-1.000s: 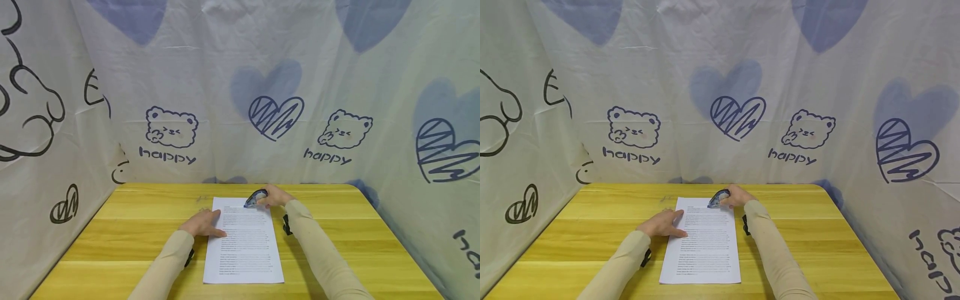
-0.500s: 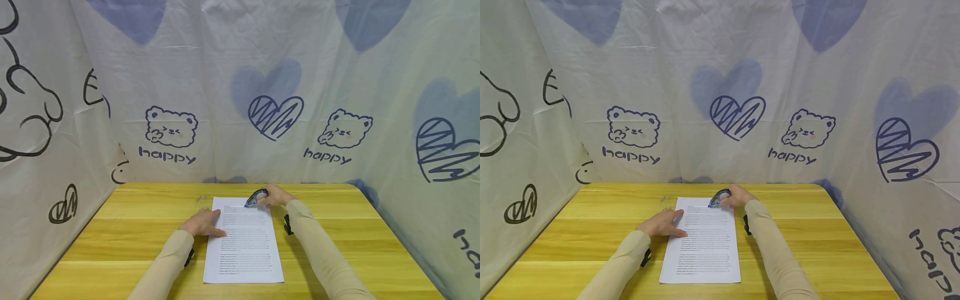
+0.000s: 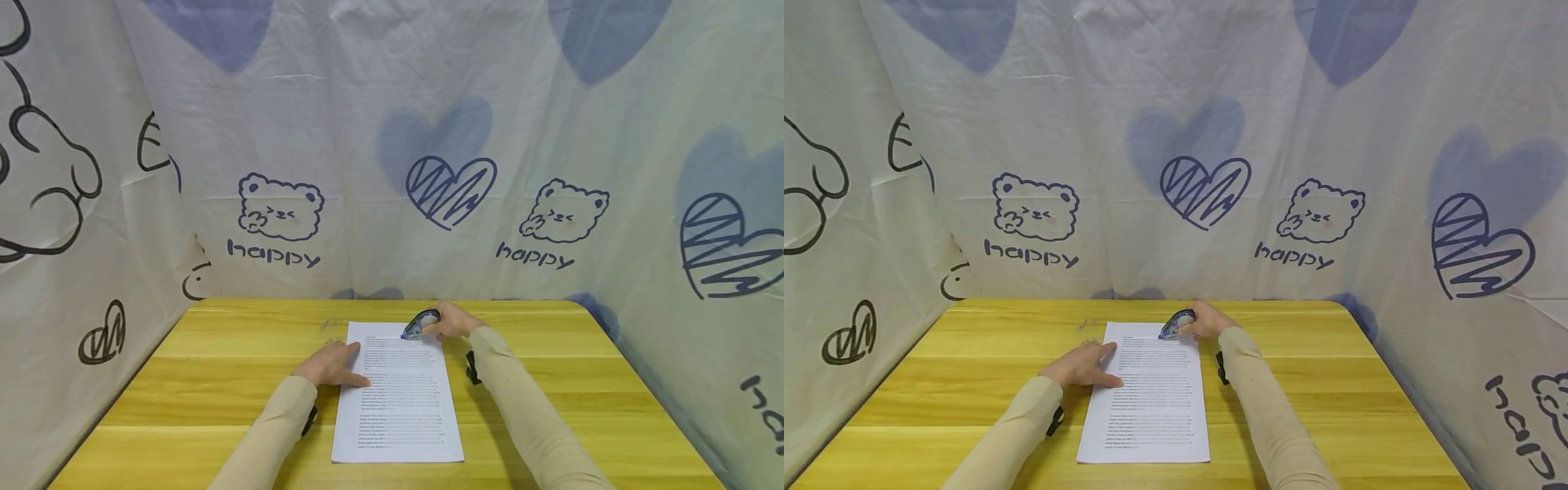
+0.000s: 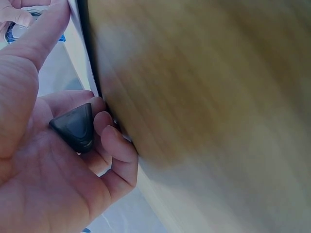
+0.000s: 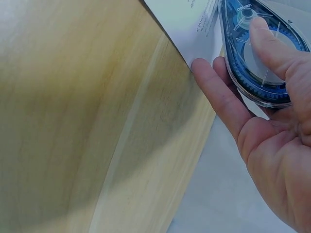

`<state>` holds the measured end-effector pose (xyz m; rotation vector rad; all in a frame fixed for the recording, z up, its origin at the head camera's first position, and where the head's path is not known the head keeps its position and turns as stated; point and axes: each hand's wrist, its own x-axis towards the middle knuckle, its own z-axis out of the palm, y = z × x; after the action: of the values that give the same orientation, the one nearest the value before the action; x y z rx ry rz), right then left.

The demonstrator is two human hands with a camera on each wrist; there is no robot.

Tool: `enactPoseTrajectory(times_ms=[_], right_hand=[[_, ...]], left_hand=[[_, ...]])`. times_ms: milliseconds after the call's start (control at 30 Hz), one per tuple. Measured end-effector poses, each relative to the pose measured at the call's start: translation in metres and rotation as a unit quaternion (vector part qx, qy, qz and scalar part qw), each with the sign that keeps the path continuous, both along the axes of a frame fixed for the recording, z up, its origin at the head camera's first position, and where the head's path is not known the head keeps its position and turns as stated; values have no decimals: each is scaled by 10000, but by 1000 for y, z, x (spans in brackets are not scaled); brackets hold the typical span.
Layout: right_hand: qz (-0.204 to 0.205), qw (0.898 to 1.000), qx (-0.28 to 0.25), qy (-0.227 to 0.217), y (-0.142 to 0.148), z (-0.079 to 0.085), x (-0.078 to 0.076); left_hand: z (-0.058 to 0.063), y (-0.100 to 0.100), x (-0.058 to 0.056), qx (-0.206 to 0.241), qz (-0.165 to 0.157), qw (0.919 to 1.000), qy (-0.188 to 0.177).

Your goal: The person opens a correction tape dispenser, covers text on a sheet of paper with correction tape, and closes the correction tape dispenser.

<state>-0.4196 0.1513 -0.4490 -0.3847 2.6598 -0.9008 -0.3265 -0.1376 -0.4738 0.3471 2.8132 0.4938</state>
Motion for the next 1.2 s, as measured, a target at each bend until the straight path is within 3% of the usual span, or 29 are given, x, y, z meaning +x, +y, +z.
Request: enactPoseTrajectory(times_ms=[667, 1200], right_hand=[[273, 9996, -39, 61, 4, -1, 2], [188, 9998, -48, 104, 7, 0, 0]], left_hand=[[-1, 0, 1, 35, 44, 10000, -41], [2, 1, 1, 71, 78, 9999, -66]])
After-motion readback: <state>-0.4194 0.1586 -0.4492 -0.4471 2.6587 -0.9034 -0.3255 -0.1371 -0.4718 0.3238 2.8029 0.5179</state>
